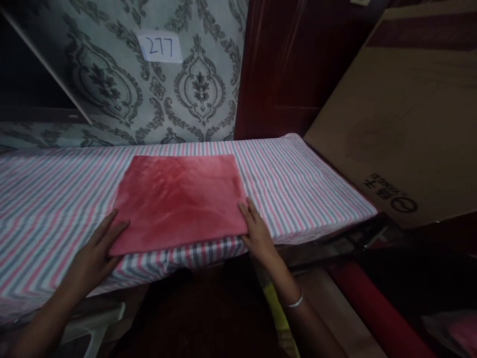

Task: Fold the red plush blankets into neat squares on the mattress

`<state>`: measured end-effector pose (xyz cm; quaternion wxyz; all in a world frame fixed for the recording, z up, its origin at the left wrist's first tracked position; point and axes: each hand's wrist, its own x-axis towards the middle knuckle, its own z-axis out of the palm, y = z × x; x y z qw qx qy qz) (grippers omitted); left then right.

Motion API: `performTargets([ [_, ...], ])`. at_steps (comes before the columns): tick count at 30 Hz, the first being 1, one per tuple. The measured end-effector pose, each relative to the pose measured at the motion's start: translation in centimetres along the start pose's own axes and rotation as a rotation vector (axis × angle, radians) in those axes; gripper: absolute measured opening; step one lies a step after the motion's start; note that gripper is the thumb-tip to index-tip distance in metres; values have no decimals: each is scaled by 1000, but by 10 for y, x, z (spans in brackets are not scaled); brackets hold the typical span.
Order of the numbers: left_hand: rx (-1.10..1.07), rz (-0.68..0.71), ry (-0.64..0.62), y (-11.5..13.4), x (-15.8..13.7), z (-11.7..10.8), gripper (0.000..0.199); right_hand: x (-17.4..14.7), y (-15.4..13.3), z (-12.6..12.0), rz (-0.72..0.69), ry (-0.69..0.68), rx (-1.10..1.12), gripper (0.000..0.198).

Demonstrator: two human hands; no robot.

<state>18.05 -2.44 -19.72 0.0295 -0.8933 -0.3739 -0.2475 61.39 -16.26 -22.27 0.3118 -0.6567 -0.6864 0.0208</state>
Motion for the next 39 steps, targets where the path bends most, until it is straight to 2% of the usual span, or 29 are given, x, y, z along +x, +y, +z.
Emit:
performTargets([
  [13,-93,-19,47,-15,-2,4,70,6,3,9,-105,101,129,104],
  [21,-65,-16,29,-14,0,-3,59,10,11,4,-141,132,145,83],
  [26,-83,-9,87,-15,-5,5,55,7,13,7,-148,152,137,81],
  [30,-161,-52,72,-12,-6,5,52,3,14,12,-149,164,150,78],
  [34,-377,-197,28,-4,-11,-9,59,-5,20,2,-141,120,162,73],
  [37,-645,-484,61,1,-15,-23,75,-12,24,-16,-123,145,141,55],
  [39,-730,-684,120,5,-11,-29,71,-10,20,-28,-84,238,106,43],
])
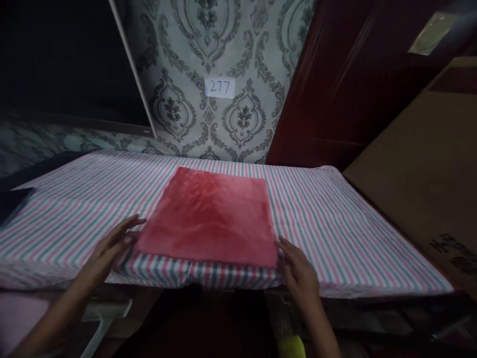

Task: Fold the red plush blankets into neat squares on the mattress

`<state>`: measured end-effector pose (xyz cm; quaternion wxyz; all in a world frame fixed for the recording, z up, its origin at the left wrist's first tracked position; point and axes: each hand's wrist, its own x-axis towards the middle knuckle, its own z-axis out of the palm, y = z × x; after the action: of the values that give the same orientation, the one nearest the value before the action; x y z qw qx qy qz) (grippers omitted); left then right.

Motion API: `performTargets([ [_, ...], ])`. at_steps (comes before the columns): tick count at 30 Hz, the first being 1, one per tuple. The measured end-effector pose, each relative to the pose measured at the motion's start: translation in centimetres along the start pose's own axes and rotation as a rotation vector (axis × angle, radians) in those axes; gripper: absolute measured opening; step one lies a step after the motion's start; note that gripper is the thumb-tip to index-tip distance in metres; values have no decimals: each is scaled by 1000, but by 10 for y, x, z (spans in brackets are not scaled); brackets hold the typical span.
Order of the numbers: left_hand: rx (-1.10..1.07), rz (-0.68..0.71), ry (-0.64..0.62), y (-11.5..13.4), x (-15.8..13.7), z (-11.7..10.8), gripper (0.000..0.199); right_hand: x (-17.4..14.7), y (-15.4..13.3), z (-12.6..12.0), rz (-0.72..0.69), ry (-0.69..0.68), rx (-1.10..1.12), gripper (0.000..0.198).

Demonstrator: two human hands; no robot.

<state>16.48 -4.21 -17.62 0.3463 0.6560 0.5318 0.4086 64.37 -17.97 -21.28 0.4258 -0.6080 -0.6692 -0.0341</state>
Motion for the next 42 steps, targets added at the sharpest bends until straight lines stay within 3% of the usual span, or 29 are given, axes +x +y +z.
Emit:
performTargets([
  [4,23,-101,110,17,12,14,54,33,-32,7,-46,94,8,32],
  [9,-125,-151,179,31,22,27,46,85,-77,53,-297,-62,135,34],
  [12,-268,-240,151,33,18,22,53,98,-84,82,-303,-149,147,36],
  [17,-417,-304,35,31,12,16,57,92,-76,112,-227,-204,38,39],
  [20,-515,-308,-56,27,10,17,59,87,-74,116,-230,-216,0,41],
  [27,-561,-343,-116,21,7,15,70,87,-75,114,-222,-212,-19,42],
  [34,-454,-320,-244,33,19,14,42,87,-77,114,-224,-216,-28,43],
  [37,-345,-283,-226,36,21,15,34,87,-76,115,-222,-210,-31,43],
  [42,-177,-212,-144,30,20,9,37,86,-76,115,-193,-225,-19,42],
])
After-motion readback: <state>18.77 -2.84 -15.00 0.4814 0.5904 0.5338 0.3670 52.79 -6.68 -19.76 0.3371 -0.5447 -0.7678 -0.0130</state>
